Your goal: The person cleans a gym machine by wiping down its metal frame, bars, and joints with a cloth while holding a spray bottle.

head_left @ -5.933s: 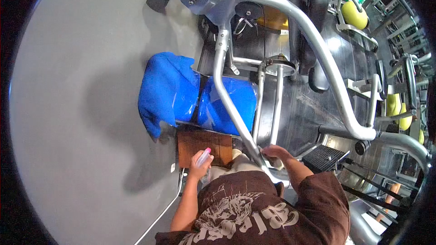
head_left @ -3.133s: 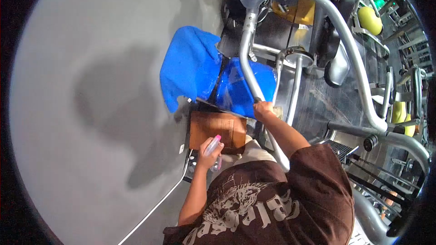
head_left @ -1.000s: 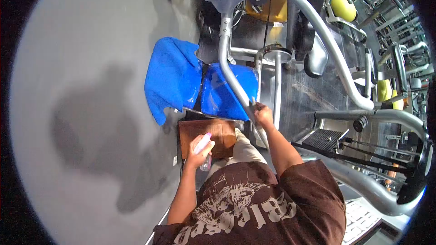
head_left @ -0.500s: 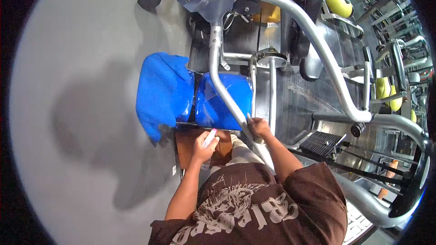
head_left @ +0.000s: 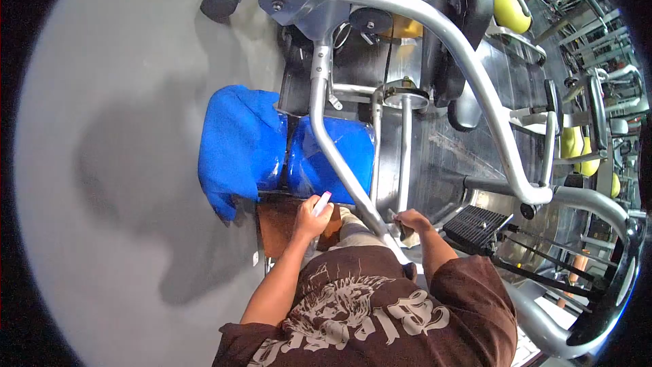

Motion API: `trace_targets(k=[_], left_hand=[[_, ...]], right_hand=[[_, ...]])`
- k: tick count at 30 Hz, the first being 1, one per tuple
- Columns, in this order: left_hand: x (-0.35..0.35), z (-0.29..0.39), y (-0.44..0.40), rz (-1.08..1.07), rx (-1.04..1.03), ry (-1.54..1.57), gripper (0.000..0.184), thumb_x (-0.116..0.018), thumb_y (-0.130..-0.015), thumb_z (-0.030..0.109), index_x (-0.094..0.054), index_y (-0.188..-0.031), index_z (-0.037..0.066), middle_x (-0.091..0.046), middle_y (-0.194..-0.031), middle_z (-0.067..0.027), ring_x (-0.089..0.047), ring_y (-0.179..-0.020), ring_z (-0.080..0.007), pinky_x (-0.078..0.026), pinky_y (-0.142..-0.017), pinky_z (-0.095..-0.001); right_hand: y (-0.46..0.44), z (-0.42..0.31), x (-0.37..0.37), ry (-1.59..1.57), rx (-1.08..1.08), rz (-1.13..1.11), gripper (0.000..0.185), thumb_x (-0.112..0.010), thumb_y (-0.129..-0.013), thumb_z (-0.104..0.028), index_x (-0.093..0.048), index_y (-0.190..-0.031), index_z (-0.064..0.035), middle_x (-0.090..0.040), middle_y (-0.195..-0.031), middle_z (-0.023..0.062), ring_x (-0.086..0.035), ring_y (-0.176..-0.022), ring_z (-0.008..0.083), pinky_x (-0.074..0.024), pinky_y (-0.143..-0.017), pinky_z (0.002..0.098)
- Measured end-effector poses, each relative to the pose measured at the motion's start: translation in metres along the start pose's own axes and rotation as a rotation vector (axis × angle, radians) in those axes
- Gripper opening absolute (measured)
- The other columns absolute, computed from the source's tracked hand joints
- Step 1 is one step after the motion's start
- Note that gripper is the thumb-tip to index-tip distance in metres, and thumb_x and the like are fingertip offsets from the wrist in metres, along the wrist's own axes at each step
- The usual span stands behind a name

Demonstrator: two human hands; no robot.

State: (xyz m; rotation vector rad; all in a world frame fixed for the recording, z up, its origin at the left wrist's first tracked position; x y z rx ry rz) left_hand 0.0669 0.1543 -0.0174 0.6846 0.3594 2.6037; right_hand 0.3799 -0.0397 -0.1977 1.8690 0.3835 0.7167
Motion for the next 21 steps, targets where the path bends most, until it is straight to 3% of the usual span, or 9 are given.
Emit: trace_targets(k=[2, 5, 8, 10, 11, 13, 15, 18, 21], left_hand=[[0.003, 0.014, -0.001, -0.014, 0.0, -0.053, 0.027, -0.07, -0.082, 0.024, -0.056, -0.075, 0.001, -0.058, -0.067, -0.0191, -0.057, -0.06, -0.0313, -0.044, -0.057, -0.0417], [-0.009, -0.014, -0.006, -0.034, 0.02, -0.066, 0.026, -0.069, -0.084, 0.027, -0.061, -0.078, 0.004, -0.058, -0.063, -0.0081, -0.056, -0.051, -0.0181, -0.045, -0.051, -0.0347], [-0.005, -0.002, -0.003, -0.04, 0.01, -0.142, 0.024, -0.069, -0.085, 0.026, -0.061, -0.081, 0.004, -0.059, -0.064, -0.0069, -0.058, -0.051, -0.0172, -0.046, -0.05, -0.0346], [-0.006, -0.005, -0.001, -0.058, 0.139, -0.058, 0.026, -0.069, -0.084, 0.028, -0.062, -0.085, 0.002, -0.061, -0.071, -0.0131, -0.06, -0.062, -0.0231, -0.047, -0.061, -0.0388], [-0.006, -0.007, 0.001, -0.064, 0.205, -0.016, 0.027, -0.069, -0.083, 0.028, -0.063, -0.087, 0.002, -0.062, -0.074, -0.0161, -0.061, -0.068, -0.0261, -0.048, -0.066, -0.0409], [-0.004, -0.002, 0.001, -0.057, 0.184, -0.021, 0.028, -0.069, -0.083, 0.029, -0.063, -0.089, 0.002, -0.063, -0.074, -0.0143, -0.061, -0.068, -0.0252, -0.048, -0.066, -0.0398], [-0.004, 0.003, 0.002, -0.061, 0.185, -0.022, 0.028, -0.069, -0.084, 0.029, -0.064, -0.09, 0.003, -0.063, -0.075, -0.0127, -0.06, -0.067, -0.0237, -0.047, -0.065, -0.0386], [-0.003, 0.002, 0.003, -0.071, 0.201, -0.007, 0.027, -0.069, -0.085, 0.03, -0.064, -0.09, 0.003, -0.062, -0.073, -0.0104, -0.06, -0.068, -0.0204, -0.047, -0.064, -0.0369], [-0.003, -0.011, 0.004, -0.057, 0.208, 0.024, 0.026, -0.07, -0.085, 0.029, -0.064, -0.09, 0.004, -0.061, -0.071, -0.0073, -0.059, -0.067, -0.0169, -0.047, -0.063, -0.0351]], right_hand=[[0.024, -0.018, 0.017, -0.174, -0.059, 0.104, 0.04, -0.054, -0.095, -0.039, -0.068, -0.109, -0.0038, -0.071, -0.097, 0.0186, -0.068, -0.09, 0.0277, -0.0505, -0.082, 0.0411], [0.0, -0.032, 0.029, -0.141, 0.142, 0.291, 0.043, -0.051, -0.092, -0.042, -0.07, -0.104, -0.0045, -0.071, -0.099, 0.0195, -0.068, -0.092, 0.0301, -0.0512, -0.083, 0.0418], [-0.004, -0.083, 0.054, -0.347, 0.261, 0.398, 0.045, -0.054, -0.094, -0.046, -0.071, -0.101, -0.0049, -0.07, -0.088, 0.0204, -0.066, -0.082, 0.0291, -0.0507, -0.079, 0.0399], [0.024, -0.14, 0.08, -0.4, 0.225, 0.362, 0.049, -0.056, -0.094, -0.049, -0.07, -0.107, -0.0049, -0.07, -0.089, 0.0202, -0.068, -0.084, 0.027, -0.0514, -0.08, 0.039], [0.031, -0.163, 0.087, -0.367, 0.368, 0.473, 0.042, -0.057, -0.095, -0.043, -0.069, -0.114, -0.0078, -0.07, -0.094, 0.0214, -0.069, -0.09, 0.0294, -0.0516, -0.084, 0.0396], [0.009, -0.194, 0.085, -0.333, 0.459, 0.445, 0.033, -0.057, -0.095, -0.034, -0.067, -0.121, -0.0164, -0.069, -0.107, 0.0214, -0.067, -0.103, 0.0341, -0.0514, -0.09, 0.0413], [-0.003, -0.22, 0.083, -0.207, 0.603, 0.454, 0.033, -0.057, -0.094, -0.033, -0.066, -0.124, -0.0225, -0.068, -0.111, 0.0191, -0.066, -0.103, 0.0358, -0.0514, -0.092, 0.0427], [-0.016, -0.227, 0.072, 0.053, 0.684, 0.397, 0.031, -0.06, -0.094, -0.029, -0.067, -0.123, -0.0236, -0.07, -0.105, 0.0158, -0.069, -0.093, 0.0332, -0.0539, -0.083, 0.0405], [0.001, -0.215, 0.064, 0.259, 0.649, 0.261, 0.029, -0.058, -0.095, -0.03, -0.067, -0.122, -0.0315, -0.069, -0.112, 0.0133, -0.068, -0.095, 0.0333, -0.0545, -0.084, 0.0424]])
Point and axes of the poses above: each hand's wrist, its own y-axis away from the middle knuckle, its own x-axis out of the back of the hand, z = x × y, the point moved 5 cm from there along -y, towards the middle knuckle
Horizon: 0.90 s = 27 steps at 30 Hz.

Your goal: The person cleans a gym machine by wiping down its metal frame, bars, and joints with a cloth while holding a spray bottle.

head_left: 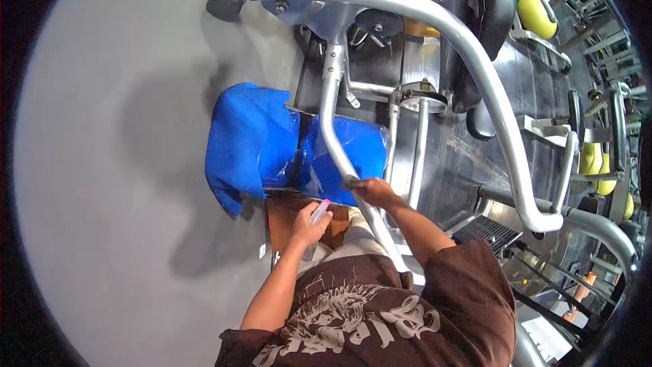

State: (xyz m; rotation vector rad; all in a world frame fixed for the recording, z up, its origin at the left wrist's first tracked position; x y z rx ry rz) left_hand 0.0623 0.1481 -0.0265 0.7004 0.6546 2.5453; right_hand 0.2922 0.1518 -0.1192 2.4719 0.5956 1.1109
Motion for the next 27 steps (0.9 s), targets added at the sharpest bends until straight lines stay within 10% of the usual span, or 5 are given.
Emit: trace_targets(k=[4, 9, 19, 27], left_hand=[[0.004, 0.01, 0.011, -0.007, 0.08, 0.068, 0.023, -0.071, -0.086, 0.027, -0.064, -0.091, 0.005, -0.06, -0.069, -0.0031, -0.057, -0.06, -0.0129, -0.046, -0.057, -0.0316], [0.0, 0.016, 0.009, -0.011, 0.005, 0.099, 0.021, -0.071, -0.087, 0.025, -0.063, -0.089, 0.005, -0.059, -0.067, -0.0008, -0.055, -0.054, -0.0105, -0.045, -0.051, -0.0295], [0.021, 0.012, 0.007, -0.041, -0.042, 0.116, 0.022, -0.07, -0.087, 0.026, -0.061, -0.085, 0.006, -0.056, -0.066, -0.0007, -0.054, -0.055, -0.01, -0.044, -0.051, -0.0296], [0.042, -0.01, 0.014, -0.028, -0.063, 0.128, 0.022, -0.07, -0.087, 0.026, -0.061, -0.085, 0.006, -0.056, -0.066, -0.0008, -0.054, -0.055, -0.0103, -0.044, -0.051, -0.0299]], right_hand=[[-0.007, 0.001, -0.004, -0.065, 0.239, -0.112, 0.031, -0.053, -0.096, -0.025, -0.066, -0.12, -0.0404, -0.069, -0.115, 0.0083, -0.068, -0.1, 0.03, -0.0515, -0.093, 0.0451], [-0.038, -0.005, 0.03, -0.063, 0.152, 0.294, 0.032, -0.058, -0.087, -0.021, -0.069, -0.116, -0.0296, -0.07, -0.104, 0.014, -0.068, -0.095, 0.0353, -0.0542, -0.08, 0.0448], [-0.026, 0.027, -0.065, 0.186, 0.21, -0.157, 0.031, -0.052, -0.096, -0.029, -0.064, -0.124, -0.0352, -0.07, -0.11, 0.0102, -0.069, -0.096, 0.0306, -0.0543, -0.085, 0.0432], [-0.046, -0.006, 0.009, 0.344, -0.07, 0.055, 0.035, -0.049, -0.095, -0.035, -0.061, -0.126, -0.0417, -0.069, -0.114, 0.012, -0.068, -0.098, 0.0342, -0.0546, -0.086, 0.0466]])
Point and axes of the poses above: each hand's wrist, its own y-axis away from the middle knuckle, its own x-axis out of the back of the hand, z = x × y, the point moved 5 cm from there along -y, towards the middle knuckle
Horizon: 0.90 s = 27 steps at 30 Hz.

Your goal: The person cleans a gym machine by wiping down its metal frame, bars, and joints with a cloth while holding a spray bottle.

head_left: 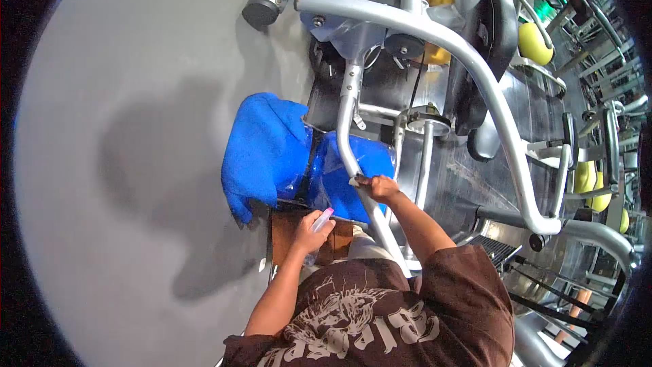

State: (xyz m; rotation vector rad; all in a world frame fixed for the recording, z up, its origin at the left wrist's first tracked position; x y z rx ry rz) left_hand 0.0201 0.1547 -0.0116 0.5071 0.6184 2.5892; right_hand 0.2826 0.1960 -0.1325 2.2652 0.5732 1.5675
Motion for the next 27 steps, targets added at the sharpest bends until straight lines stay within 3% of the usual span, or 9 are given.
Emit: trace_targets(k=[2, 6, 10, 13, 16, 17, 20, 25, 27], left_hand=[[0.006, -0.005, 0.002, 0.028, -0.028, -0.007, 0.022, -0.07, -0.087, 0.027, -0.061, -0.085, 0.006, -0.056, -0.066, -0.0008, -0.055, -0.056, -0.0105, -0.044, -0.052, -0.0301], [0.008, -0.016, 0.001, 0.018, 0.018, 0.101, 0.023, -0.071, -0.087, 0.026, -0.06, -0.086, 0.005, -0.057, -0.067, -0.0009, -0.056, -0.056, -0.0108, -0.045, -0.052, -0.0301], [0.005, -0.014, -0.003, 0.015, 0.003, 0.059, 0.024, -0.071, -0.088, 0.027, -0.06, -0.087, 0.005, -0.057, -0.068, -0.0012, -0.057, -0.056, -0.0108, -0.046, -0.052, -0.03], [0.001, -0.015, -0.005, 0.0, 0.002, 0.067, 0.023, -0.071, -0.088, 0.027, -0.061, -0.087, 0.006, -0.057, -0.067, -0.0012, -0.057, -0.056, -0.0111, -0.046, -0.053, -0.0304], [0.001, -0.015, -0.006, -0.003, -0.013, 0.104, 0.022, -0.07, -0.088, 0.027, -0.062, -0.087, 0.006, -0.057, -0.066, -0.0009, -0.056, -0.056, -0.011, -0.045, -0.053, -0.0304], [0.002, -0.014, -0.007, 0.003, -0.017, 0.121, 0.022, -0.07, -0.088, 0.027, -0.062, -0.087, 0.006, -0.057, -0.066, -0.0008, -0.056, -0.056, -0.011, -0.045, -0.053, -0.0304], [0.009, -0.01, -0.005, 0.016, 0.022, 0.09, 0.022, -0.071, -0.087, 0.026, -0.062, -0.089, 0.006, -0.057, -0.066, -0.0005, -0.056, -0.056, -0.0103, -0.045, -0.052, -0.0304], [0.007, -0.016, -0.006, 0.005, 0.071, 0.063, 0.022, -0.071, -0.087, 0.026, -0.064, -0.092, 0.006, -0.059, -0.069, -0.0006, -0.056, -0.058, -0.01, -0.046, -0.053, -0.0297], [0.006, -0.02, -0.005, -0.004, 0.075, 0.065, 0.022, -0.071, -0.087, 0.026, -0.065, -0.094, 0.007, -0.059, -0.071, -0.0006, -0.056, -0.058, -0.0101, -0.046, -0.053, -0.0295]], right_hand=[[0.0, 0.009, -0.028, 0.157, 0.018, -0.104, 0.034, -0.05, -0.095, -0.035, -0.061, -0.126, -0.0424, -0.068, -0.118, 0.0094, -0.068, -0.1, 0.033, -0.0552, -0.086, 0.0465], [0.021, -0.011, -0.017, 0.034, 0.344, -0.232, 0.032, -0.05, -0.096, -0.036, -0.061, -0.125, -0.0418, -0.069, -0.115, 0.0068, -0.069, -0.097, 0.0308, -0.0562, -0.081, 0.0472], [-0.001, -0.026, 0.04, -0.1, 0.145, 0.069, 0.031, -0.045, -0.098, -0.043, -0.062, -0.125, -0.0413, -0.069, -0.11, 0.0125, -0.068, -0.098, 0.0356, -0.0557, -0.08, 0.0464], [-0.008, -0.034, 0.045, -0.038, -0.001, 0.031, 0.031, -0.047, -0.095, -0.036, -0.067, -0.118, -0.0326, -0.068, -0.11, 0.0178, -0.068, -0.094, 0.0389, -0.0556, -0.08, 0.0486], [-0.009, -0.025, -0.018, 0.201, 0.094, -0.193, 0.025, -0.05, -0.086, -0.029, -0.07, -0.091, -0.0134, -0.07, -0.089, 0.0169, -0.07, -0.082, 0.0354, -0.0564, -0.069, 0.0486], [-0.02, 0.001, -0.089, 0.043, 0.289, -0.136, 0.022, -0.052, -0.085, -0.026, -0.069, -0.087, -0.0129, -0.07, -0.086, 0.015, -0.07, -0.081, 0.0339, -0.0565, -0.068, 0.0468], [0.018, -0.044, -0.04, 0.208, 0.251, -0.391, 0.019, -0.052, -0.085, -0.025, -0.069, -0.092, -0.0169, -0.07, -0.088, 0.0132, -0.07, -0.083, 0.033, -0.0568, -0.069, 0.0455], [-0.037, -0.032, -0.013, 0.079, 0.047, 0.043, 0.022, -0.055, -0.085, -0.026, -0.071, -0.091, -0.0118, -0.071, -0.098, 0.016, -0.071, -0.089, 0.0343, -0.0573, -0.074, 0.0451], [-0.034, -0.036, -0.014, 0.138, 0.101, -0.032, 0.024, -0.053, -0.087, -0.025, -0.073, -0.095, -0.0165, -0.072, -0.098, 0.0146, -0.071, -0.09, 0.0339, -0.0576, -0.074, 0.046]])
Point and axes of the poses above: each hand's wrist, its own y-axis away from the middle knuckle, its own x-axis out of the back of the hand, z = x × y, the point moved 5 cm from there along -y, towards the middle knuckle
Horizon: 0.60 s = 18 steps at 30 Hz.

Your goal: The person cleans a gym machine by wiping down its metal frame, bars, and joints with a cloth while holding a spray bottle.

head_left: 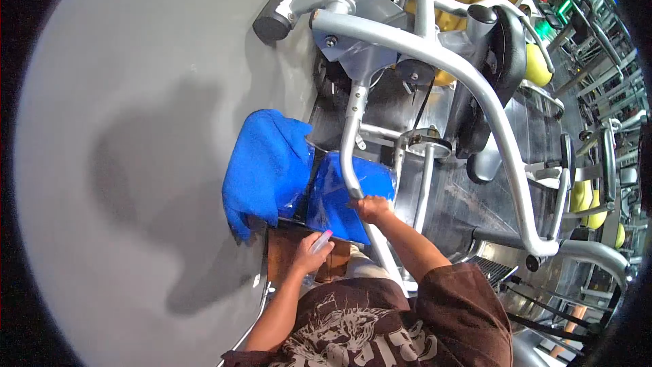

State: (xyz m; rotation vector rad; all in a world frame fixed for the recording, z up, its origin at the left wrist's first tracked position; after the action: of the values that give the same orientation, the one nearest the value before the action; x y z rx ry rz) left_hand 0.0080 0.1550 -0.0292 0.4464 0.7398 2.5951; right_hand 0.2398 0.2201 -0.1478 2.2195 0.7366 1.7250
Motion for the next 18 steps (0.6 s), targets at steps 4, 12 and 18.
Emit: trace_targets(k=[4, 12, 18], left_hand=[[0.003, 0.002, 0.004, 0.014, 0.01, 0.0, 0.024, -0.071, -0.086, 0.027, -0.065, -0.096, 0.006, -0.059, -0.071, -0.0002, -0.056, -0.057, -0.0104, -0.047, -0.053, -0.0297], [0.002, 0.0, 0.003, 0.004, -0.023, -0.008, 0.023, -0.072, -0.087, 0.028, -0.065, -0.095, 0.007, -0.059, -0.07, 0.0003, -0.056, -0.058, -0.0097, -0.048, -0.053, -0.0295], [0.001, -0.006, 0.002, 0.026, 0.009, 0.009, 0.024, -0.072, -0.087, 0.028, -0.066, -0.095, 0.007, -0.06, -0.071, -0.0002, -0.058, -0.057, -0.0111, -0.048, -0.053, -0.0303]], right_hand=[[0.031, -0.023, -0.036, 0.269, 0.136, -0.296, 0.018, -0.059, -0.079, -0.021, -0.072, -0.091, -0.0185, -0.073, -0.091, 0.0103, -0.072, -0.086, 0.0304, -0.0578, -0.07, 0.0443], [0.005, -0.012, 0.021, -0.016, -0.003, 0.154, 0.015, -0.06, -0.078, -0.019, -0.071, -0.088, -0.0168, -0.072, -0.086, 0.0138, -0.072, -0.082, 0.0349, -0.0578, -0.066, 0.0484], [0.029, -0.005, -0.046, 0.004, 0.224, -0.397, 0.03, -0.059, -0.082, -0.017, -0.072, -0.108, -0.0231, -0.073, -0.097, 0.0106, -0.07, -0.086, 0.0293, -0.0567, -0.067, 0.0437]])
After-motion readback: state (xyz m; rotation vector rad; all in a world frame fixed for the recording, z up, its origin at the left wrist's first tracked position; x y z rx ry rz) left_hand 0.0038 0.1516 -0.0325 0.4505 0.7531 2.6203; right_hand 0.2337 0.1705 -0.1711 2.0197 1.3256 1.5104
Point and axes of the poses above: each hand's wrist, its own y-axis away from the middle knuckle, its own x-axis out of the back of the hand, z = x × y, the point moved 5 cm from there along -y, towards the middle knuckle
